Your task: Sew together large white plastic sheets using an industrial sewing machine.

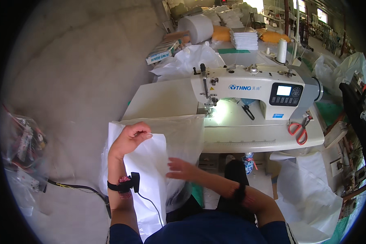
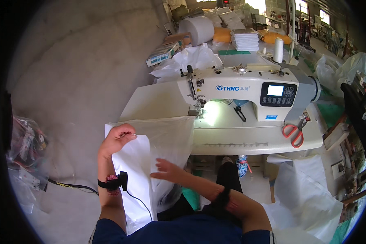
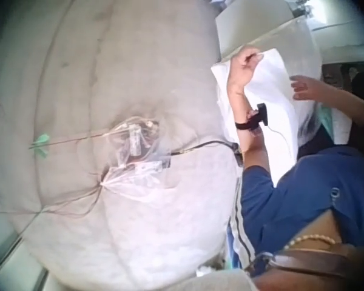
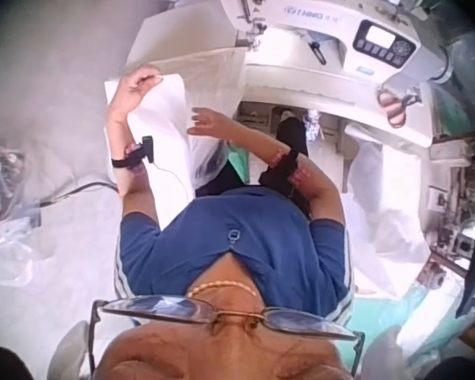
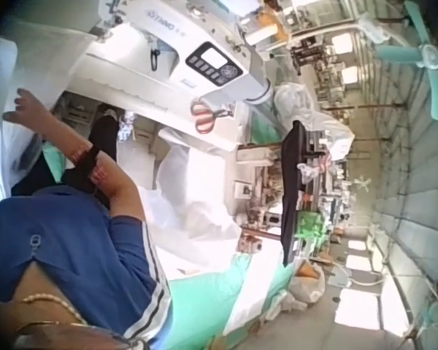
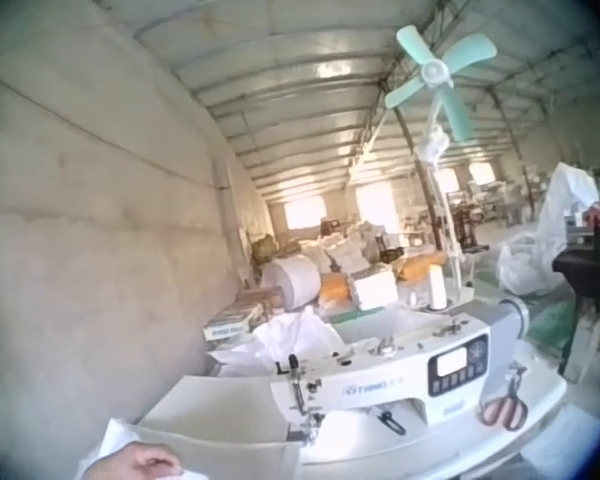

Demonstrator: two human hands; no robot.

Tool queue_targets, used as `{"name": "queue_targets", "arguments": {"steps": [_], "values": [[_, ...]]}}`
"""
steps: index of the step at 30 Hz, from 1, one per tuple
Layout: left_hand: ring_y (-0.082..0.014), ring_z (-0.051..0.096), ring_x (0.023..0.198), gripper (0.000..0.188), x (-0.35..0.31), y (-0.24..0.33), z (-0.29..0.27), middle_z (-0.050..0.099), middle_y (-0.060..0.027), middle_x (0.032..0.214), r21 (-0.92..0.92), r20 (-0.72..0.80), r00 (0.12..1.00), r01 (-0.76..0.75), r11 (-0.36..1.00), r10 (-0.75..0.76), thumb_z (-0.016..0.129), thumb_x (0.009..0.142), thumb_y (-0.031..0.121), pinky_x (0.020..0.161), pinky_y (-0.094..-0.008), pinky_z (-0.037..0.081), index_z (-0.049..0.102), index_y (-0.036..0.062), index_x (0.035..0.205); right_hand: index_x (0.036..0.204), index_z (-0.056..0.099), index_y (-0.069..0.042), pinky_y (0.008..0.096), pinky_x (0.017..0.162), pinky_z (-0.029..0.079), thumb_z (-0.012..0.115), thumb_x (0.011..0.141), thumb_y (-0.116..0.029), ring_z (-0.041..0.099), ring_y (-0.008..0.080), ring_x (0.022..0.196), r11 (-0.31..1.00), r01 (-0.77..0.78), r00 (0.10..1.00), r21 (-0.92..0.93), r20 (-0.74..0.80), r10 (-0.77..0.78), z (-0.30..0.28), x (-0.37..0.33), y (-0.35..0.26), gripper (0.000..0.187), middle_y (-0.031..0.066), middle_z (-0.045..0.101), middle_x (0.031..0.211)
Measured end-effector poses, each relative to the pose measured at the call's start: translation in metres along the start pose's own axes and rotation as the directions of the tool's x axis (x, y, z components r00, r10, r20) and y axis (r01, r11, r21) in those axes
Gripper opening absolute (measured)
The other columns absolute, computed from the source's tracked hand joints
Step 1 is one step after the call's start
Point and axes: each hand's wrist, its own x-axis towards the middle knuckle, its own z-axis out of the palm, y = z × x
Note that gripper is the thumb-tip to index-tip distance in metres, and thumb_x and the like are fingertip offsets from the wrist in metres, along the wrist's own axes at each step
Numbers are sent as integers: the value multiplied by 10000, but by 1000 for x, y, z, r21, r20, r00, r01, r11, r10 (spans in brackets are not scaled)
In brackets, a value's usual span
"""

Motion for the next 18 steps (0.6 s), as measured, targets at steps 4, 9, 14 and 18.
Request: {"name": "queue_targets", "arguments": {"steps": [4, 9, 14, 18], "values": [[-82, 459, 702, 61, 12, 27, -10, 514, 4, 760, -22, -91, 996, -24, 999, 22, 616, 835, 22, 632, -211, 397, 556, 10, 839, 1234, 461, 28, 301, 894, 435, 699, 769, -413, 575, 230, 1018, 987, -133, 945, -92, 288, 155, 55, 10, 18, 684, 189, 592, 1108], [-87, 514, 732, 90, 75, 1, -3, 557, -10, 779, 151, -148, 964, -200, 968, 222, 639, 823, 56, 654, -233, 440, 572, 11, 861, 1190, 521, -33, 299, 802, 460, 581, 838, -476, 556, 200, 983, 920, 145, 947, -363, 320, -24, 81, -10, 9, 569, 129, 601, 1057], [-107, 546, 728, 87, 147, -80, 61, 594, -10, 774, -29, -12, 998, -70, 997, 69, 646, 802, 66, 659, -255, 457, 585, 42, 860, 1069, 632, -87, 297, 715, 453, 544, 868, -457, 558, 153, 859, 955, -289, 949, -65, 110, 295, 53, -24, -12, 430, 48, 625, 949], [-134, 574, 729, 67, 174, -139, 113, 611, -35, 786, -81, -28, 990, -139, 987, 137, 625, 809, 65, 653, -275, 466, 592, 46, 864, 1080, 605, -33, 314, 754, 481, 542, 896, -331, 596, 178, 898, 915, -305, 945, 264, -38, 326, 17, -38, -3, 355, 77, 638, 965]]}}
